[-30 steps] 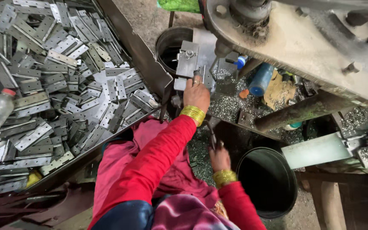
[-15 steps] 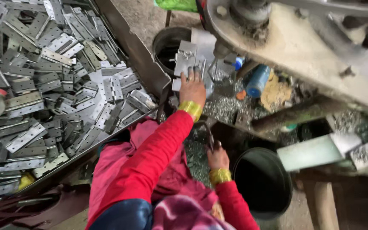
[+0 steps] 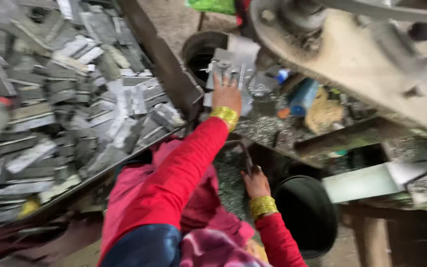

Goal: The person repeatedly picks small metal plates from a bin, places them into a punch press, and operates the machine to process them. The processed plates are then dropped into a container below.

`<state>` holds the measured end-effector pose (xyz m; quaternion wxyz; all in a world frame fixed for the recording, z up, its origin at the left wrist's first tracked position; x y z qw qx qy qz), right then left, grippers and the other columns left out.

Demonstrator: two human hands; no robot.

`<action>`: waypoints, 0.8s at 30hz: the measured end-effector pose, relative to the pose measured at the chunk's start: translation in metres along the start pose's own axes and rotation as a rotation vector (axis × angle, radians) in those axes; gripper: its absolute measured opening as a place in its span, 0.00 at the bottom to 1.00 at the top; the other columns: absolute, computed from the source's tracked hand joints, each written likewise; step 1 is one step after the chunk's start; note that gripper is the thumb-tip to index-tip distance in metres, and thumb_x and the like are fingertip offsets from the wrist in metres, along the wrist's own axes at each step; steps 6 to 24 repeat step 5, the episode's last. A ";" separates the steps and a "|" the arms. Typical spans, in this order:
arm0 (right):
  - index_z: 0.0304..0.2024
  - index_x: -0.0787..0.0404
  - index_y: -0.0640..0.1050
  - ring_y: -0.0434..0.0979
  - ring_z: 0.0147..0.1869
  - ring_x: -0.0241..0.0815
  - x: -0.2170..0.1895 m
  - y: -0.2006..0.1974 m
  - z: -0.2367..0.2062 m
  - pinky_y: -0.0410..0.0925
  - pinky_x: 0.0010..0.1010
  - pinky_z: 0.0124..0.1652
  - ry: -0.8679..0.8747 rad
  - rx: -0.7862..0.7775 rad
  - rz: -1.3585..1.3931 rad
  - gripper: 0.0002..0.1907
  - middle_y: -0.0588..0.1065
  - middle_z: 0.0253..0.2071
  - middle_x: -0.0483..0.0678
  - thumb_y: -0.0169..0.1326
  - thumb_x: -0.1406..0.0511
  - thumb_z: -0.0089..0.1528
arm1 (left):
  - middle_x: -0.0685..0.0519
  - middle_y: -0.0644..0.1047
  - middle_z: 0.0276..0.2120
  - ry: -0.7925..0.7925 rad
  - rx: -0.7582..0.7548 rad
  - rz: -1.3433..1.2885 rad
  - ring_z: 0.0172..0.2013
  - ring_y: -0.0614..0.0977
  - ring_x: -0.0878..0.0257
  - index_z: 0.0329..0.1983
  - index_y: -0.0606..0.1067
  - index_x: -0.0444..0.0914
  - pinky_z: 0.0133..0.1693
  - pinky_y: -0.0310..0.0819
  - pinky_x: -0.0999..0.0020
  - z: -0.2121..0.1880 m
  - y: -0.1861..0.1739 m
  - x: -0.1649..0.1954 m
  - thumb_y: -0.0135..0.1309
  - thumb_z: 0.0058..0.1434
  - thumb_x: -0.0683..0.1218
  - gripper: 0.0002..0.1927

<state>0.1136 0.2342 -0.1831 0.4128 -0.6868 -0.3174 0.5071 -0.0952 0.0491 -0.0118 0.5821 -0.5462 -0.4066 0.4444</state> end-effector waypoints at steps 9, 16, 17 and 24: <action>0.49 0.63 0.77 0.79 0.48 0.69 -0.038 -0.049 0.023 0.71 0.56 0.45 -0.116 -0.017 -0.098 0.23 0.80 0.42 0.66 0.56 0.51 0.64 | 0.53 0.53 0.76 -0.046 -0.049 0.036 0.76 0.47 0.44 0.67 0.72 0.44 0.68 0.23 0.32 0.036 0.003 -0.007 0.36 0.72 0.56 0.26; 0.49 0.63 0.77 0.79 0.48 0.69 -0.038 -0.049 0.023 0.71 0.56 0.45 -0.116 -0.017 -0.098 0.23 0.80 0.42 0.66 0.56 0.51 0.64 | 0.53 0.53 0.76 -0.046 -0.049 0.036 0.76 0.47 0.44 0.67 0.72 0.44 0.68 0.23 0.32 0.036 0.003 -0.007 0.36 0.72 0.56 0.26; 0.49 0.63 0.77 0.79 0.48 0.69 -0.038 -0.049 0.023 0.71 0.56 0.45 -0.116 -0.017 -0.098 0.23 0.80 0.42 0.66 0.56 0.51 0.64 | 0.53 0.53 0.76 -0.046 -0.049 0.036 0.76 0.47 0.44 0.67 0.72 0.44 0.68 0.23 0.32 0.036 0.003 -0.007 0.36 0.72 0.56 0.26; 0.49 0.63 0.77 0.79 0.48 0.69 -0.038 -0.049 0.023 0.71 0.56 0.45 -0.116 -0.017 -0.098 0.23 0.80 0.42 0.66 0.56 0.51 0.64 | 0.53 0.53 0.76 -0.046 -0.049 0.036 0.76 0.47 0.44 0.67 0.72 0.44 0.68 0.23 0.32 0.036 0.003 -0.007 0.36 0.72 0.56 0.26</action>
Point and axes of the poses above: each hand's wrist, its own z-axis towards the middle knuckle, its own y-axis out of the palm, x = y × z, the point moved 9 cm from there along z, towards the middle knuckle
